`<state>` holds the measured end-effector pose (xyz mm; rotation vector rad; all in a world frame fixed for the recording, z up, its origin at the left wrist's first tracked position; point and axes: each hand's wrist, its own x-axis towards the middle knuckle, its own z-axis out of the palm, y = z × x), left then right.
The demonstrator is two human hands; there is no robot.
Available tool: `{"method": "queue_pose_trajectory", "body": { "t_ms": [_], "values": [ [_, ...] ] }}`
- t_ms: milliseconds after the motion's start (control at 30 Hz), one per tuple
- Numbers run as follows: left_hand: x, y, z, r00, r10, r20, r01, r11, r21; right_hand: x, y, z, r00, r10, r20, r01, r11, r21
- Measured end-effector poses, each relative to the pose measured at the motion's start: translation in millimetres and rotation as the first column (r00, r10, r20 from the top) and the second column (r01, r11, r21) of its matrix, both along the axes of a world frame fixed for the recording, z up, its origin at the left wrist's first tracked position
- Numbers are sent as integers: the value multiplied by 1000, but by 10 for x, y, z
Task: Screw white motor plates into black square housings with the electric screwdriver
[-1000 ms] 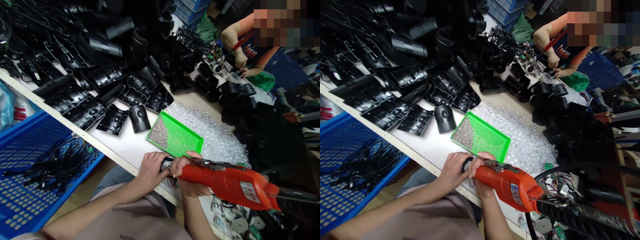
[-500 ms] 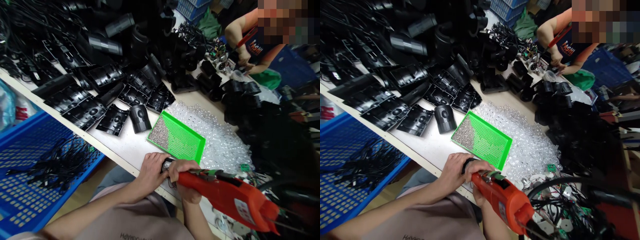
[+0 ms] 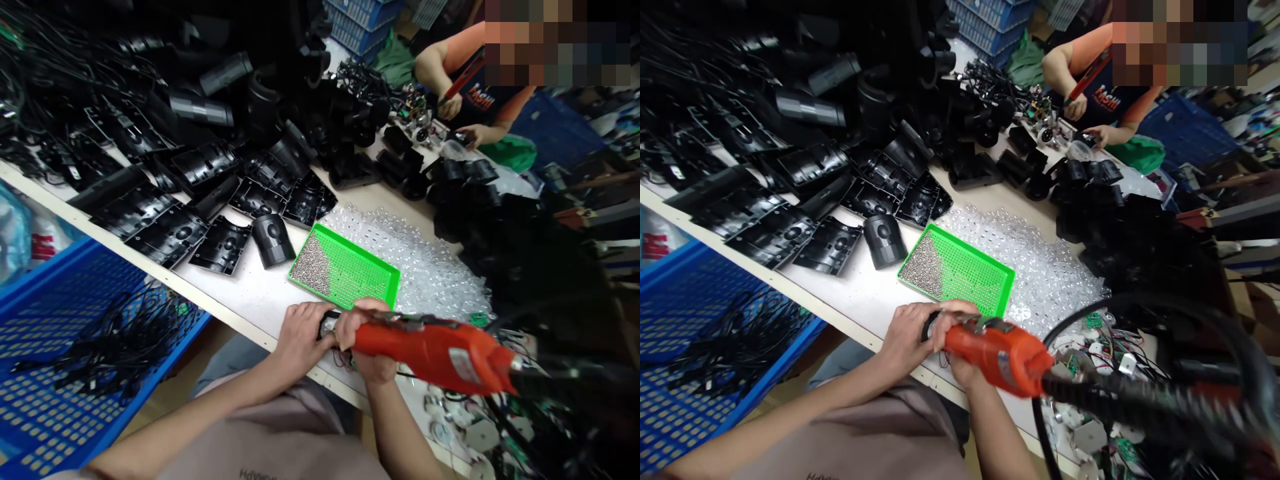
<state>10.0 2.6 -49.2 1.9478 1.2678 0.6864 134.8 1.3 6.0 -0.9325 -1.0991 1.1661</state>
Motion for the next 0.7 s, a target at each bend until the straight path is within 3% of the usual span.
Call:
{"method": "queue_pose_trajectory", "body": {
  "t_ms": [100, 167, 267, 333, 400, 500, 600, 700],
  "values": [
    [-65, 33, 0, 999, -42, 12, 42, 999, -9, 237, -11, 257, 997, -3, 78, -4, 996, 92],
    [-144, 60, -4, 994, -109, 26, 110, 994, -9, 456, -87, 349, 937, -37, 347, 22, 999, 49],
    [-249, 93, -14, 981, -195, 14, 195, 981, 1, 638, -239, 277, 651, 26, 759, 99, 988, -119],
    [-279, 109, -25, 977, -213, -9, 214, 977, 24, 594, -307, 115, 470, 145, 871, 76, 976, -203],
    [-282, 125, -37, 975, -219, -35, 220, 974, 49, 469, -332, -69, 382, 166, 909, 35, 980, -194],
    [-271, 154, -43, 966, -246, -79, 251, 966, 68, 304, -331, -259, 424, 81, 902, 58, 992, -116],
    [-261, 178, -22, 957, -269, -110, 278, 957, 80, 230, -341, -300, 483, 20, 876, 81, 994, -67],
    [-253, 192, 14, 949, -291, -125, 303, 949, 88, 200, -355, -258, 381, -55, 923, 86, 996, 24]
  ]
}}
